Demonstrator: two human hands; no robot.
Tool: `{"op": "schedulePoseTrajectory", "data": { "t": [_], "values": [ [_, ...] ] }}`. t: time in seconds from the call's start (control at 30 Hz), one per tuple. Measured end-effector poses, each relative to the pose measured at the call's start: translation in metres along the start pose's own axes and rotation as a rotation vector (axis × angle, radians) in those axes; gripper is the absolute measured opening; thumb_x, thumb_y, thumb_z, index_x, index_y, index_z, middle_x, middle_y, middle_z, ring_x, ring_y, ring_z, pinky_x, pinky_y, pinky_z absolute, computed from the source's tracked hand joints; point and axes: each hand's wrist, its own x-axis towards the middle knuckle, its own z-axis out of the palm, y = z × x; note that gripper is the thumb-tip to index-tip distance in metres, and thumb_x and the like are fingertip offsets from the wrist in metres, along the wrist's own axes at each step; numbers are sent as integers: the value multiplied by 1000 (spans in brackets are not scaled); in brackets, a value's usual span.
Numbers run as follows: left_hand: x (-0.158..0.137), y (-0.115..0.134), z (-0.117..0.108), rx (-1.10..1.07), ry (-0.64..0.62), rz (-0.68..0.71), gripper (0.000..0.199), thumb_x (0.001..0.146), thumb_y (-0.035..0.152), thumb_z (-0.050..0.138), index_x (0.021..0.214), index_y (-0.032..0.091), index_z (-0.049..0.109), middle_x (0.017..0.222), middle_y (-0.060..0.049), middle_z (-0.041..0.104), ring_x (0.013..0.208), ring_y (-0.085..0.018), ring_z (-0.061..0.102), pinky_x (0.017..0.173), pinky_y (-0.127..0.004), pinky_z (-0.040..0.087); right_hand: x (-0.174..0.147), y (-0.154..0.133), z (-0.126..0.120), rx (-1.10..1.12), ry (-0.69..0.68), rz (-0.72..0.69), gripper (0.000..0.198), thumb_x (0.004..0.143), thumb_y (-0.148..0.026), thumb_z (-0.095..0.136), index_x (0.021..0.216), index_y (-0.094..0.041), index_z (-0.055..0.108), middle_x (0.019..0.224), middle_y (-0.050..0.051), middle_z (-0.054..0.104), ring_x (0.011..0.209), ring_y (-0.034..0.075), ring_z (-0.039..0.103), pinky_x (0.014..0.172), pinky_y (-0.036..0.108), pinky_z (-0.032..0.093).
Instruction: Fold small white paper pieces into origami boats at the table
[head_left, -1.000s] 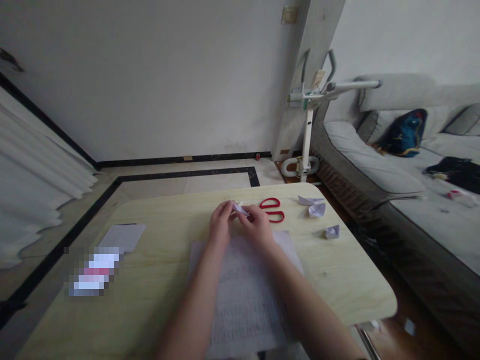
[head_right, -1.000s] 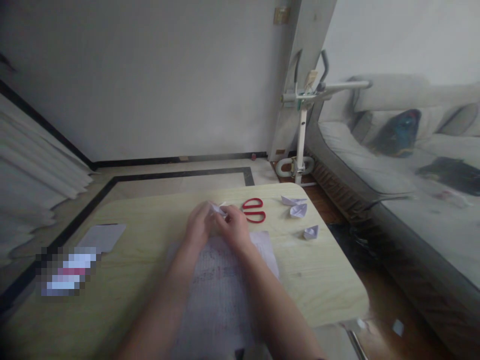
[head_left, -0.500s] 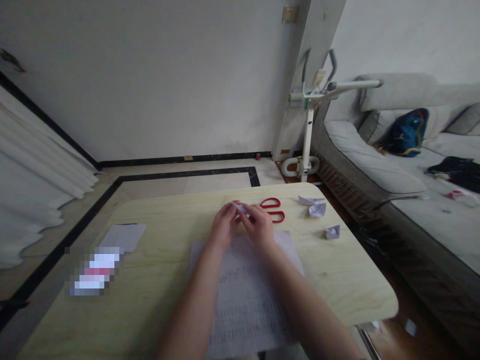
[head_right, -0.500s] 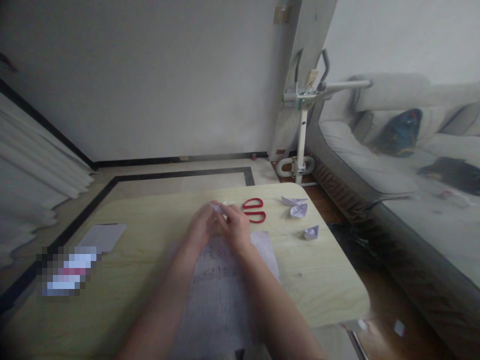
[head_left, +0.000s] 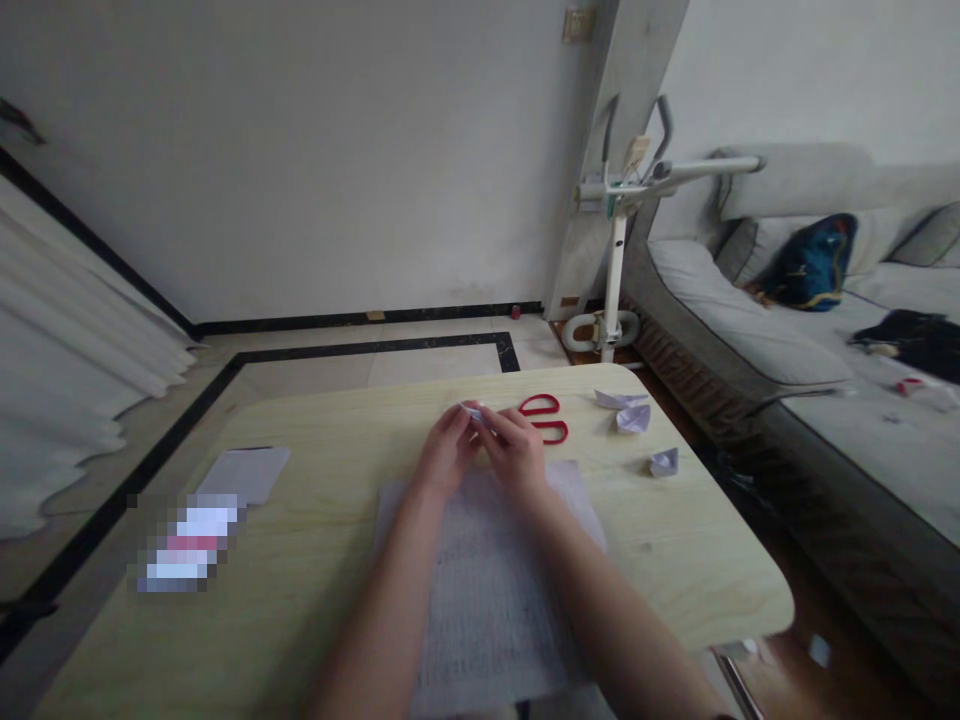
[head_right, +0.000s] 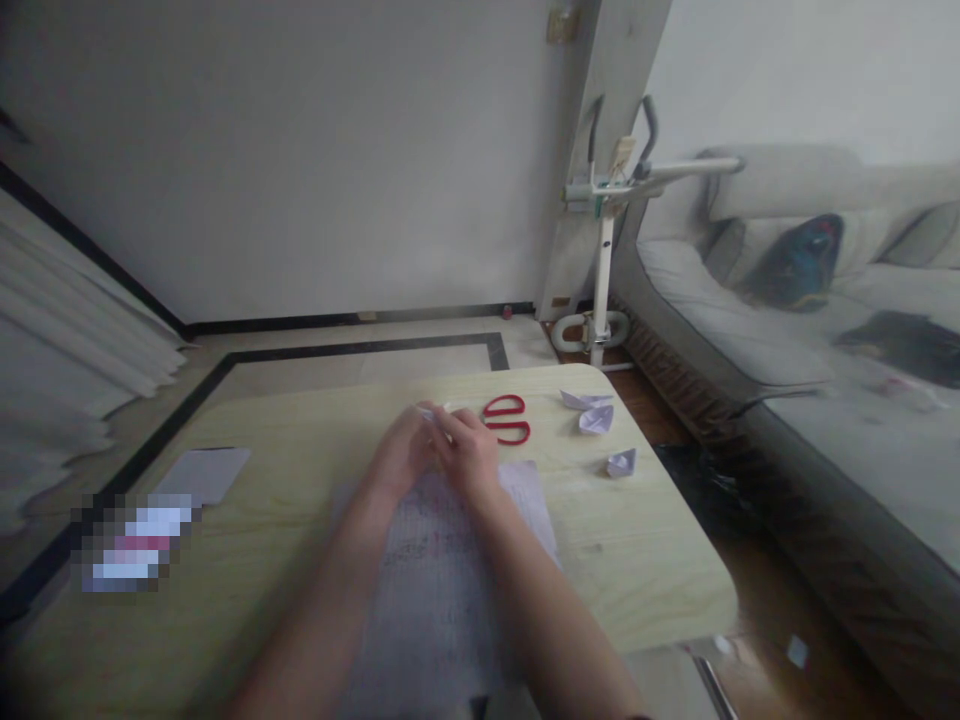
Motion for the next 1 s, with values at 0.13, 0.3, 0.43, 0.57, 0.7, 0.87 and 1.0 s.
{"op": "schedulePoseTrajectory", "data": {
  "t": [0.13,0.3,0.43,0.57,0.7,0.87,1.0],
  "values": [
    [1,-2,-2,-3,-5,-15,32,67,33,82,91,18,67,92,-6,68,82,-17,63,73,-28,50,-1,0,0,-6,13,-12,27,92,-36,54,109,-27,73,80,6,63,69,17,58,63,28,46],
    [3,-4,-3,-14,30,-5,29,68,33,81,88,17,67,86,-4,67,77,-15,63,70,-27,50,-1,-3,0,-4,10,-8,26,92,-35,55,107,-27,74,77,5,60,66,17,56,60,27,43],
    [3,-3,-1,-4,52,24,27,67,31,82,83,16,67,81,-3,67,72,-14,62,68,-26,50,0,-5,1,26,21,9,26,92,-34,55,108,-28,73,76,4,60,64,16,56,60,27,43],
    [2,-3,1,-1,50,20,27,64,29,84,83,16,68,81,-3,67,71,-13,61,68,-26,50,0,-7,0,68,20,35,24,90,-32,56,107,-26,73,76,4,60,62,15,54,59,27,44],
    [0,1,6,74,95,66,28,61,30,85,78,15,69,79,-4,68,71,-14,62,67,-27,49,2,-9,-2,105,14,79,20,87,-30,60,101,-21,72,78,4,62,62,14,54,59,27,43],
    [-1,5,9,192,160,116,27,60,32,84,75,14,71,79,-4,68,73,-15,62,69,-27,48,5,-6,1,263,2,153,18,85,-29,62,97,-19,70,88,6,69,74,17,61,64,28,47],
    [1,4,5,210,157,107,30,61,36,83,80,15,72,83,-5,70,76,-16,63,69,-27,48,6,-5,3,352,11,224,20,83,-32,64,97,-19,70,92,8,72,78,19,64,69,30,49]
  ]
}}
